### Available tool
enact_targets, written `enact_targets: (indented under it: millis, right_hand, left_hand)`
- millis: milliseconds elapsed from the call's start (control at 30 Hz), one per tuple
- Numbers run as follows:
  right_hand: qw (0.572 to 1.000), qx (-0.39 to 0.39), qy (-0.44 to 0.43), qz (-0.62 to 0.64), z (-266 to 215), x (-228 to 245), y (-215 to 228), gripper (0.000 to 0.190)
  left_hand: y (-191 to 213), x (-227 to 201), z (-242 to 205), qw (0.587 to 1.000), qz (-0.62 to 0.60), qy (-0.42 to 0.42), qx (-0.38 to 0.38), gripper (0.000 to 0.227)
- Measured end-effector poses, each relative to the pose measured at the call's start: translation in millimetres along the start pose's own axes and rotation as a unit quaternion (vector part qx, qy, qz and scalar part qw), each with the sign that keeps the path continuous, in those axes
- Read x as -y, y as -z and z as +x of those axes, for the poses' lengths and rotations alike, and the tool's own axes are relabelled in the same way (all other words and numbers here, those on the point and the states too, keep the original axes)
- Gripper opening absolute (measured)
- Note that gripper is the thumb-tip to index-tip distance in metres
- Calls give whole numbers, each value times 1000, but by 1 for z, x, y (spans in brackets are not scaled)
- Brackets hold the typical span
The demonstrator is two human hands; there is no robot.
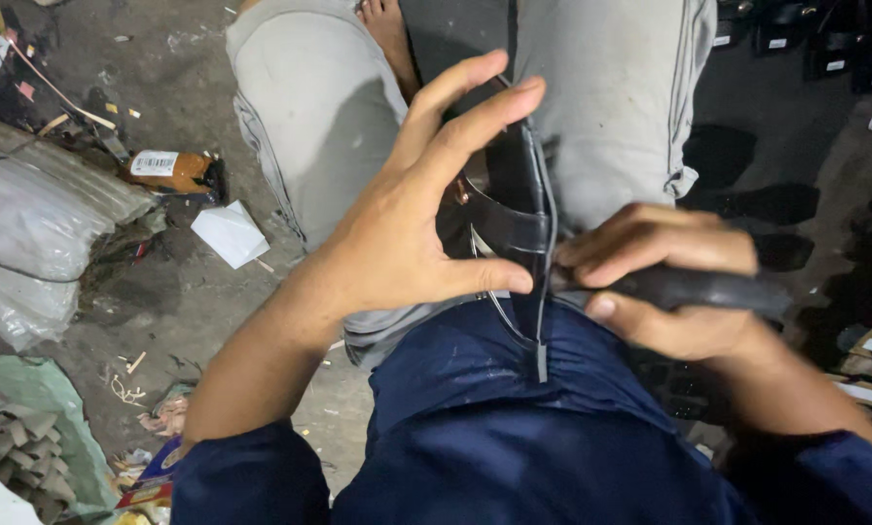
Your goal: The person uses a curved metal tool to press and shape the strap of a black sandal. They repeatedly pick up sandals, work on the strap area, and place them back on the floor among other sandals.
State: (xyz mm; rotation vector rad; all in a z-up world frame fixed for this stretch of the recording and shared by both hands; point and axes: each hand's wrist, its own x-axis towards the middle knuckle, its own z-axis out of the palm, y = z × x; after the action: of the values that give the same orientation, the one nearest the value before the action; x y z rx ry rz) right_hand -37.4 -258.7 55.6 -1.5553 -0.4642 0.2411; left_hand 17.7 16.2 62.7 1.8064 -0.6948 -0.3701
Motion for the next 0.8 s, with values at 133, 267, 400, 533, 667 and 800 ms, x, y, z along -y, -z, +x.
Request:
enact_targets:
  millis: [133, 267, 400, 533, 667, 800]
  right_hand:
    - [997, -66, 25, -31, -19, -15, -20, 17]
    - [998, -49, 20, 24, -16, -22, -11, 17]
    - [998, -47, -2, 35, -4, -18, 1, 16]
    - [1000, -22, 5, 18, 8, -11, 5, 16]
    - [1000, 10, 17, 4, 15, -4, 11, 15]
    - [999, 10, 43, 8, 22, 2, 15, 16]
  left_hand:
    - [-9, 6, -2, 1000, -5, 11, -21, 104]
    - [-4, 6, -3, 1000, -18, 1, -14, 103]
    - [-1, -1, -4, 999, -41, 15, -9, 84]
    - [-6, -6, -6, 998, -45, 31, -25, 78]
    - [-10, -9, -4, 998, -53, 35, -25, 76]
    - [-2, -15, -6, 996, -78, 29, -16, 69]
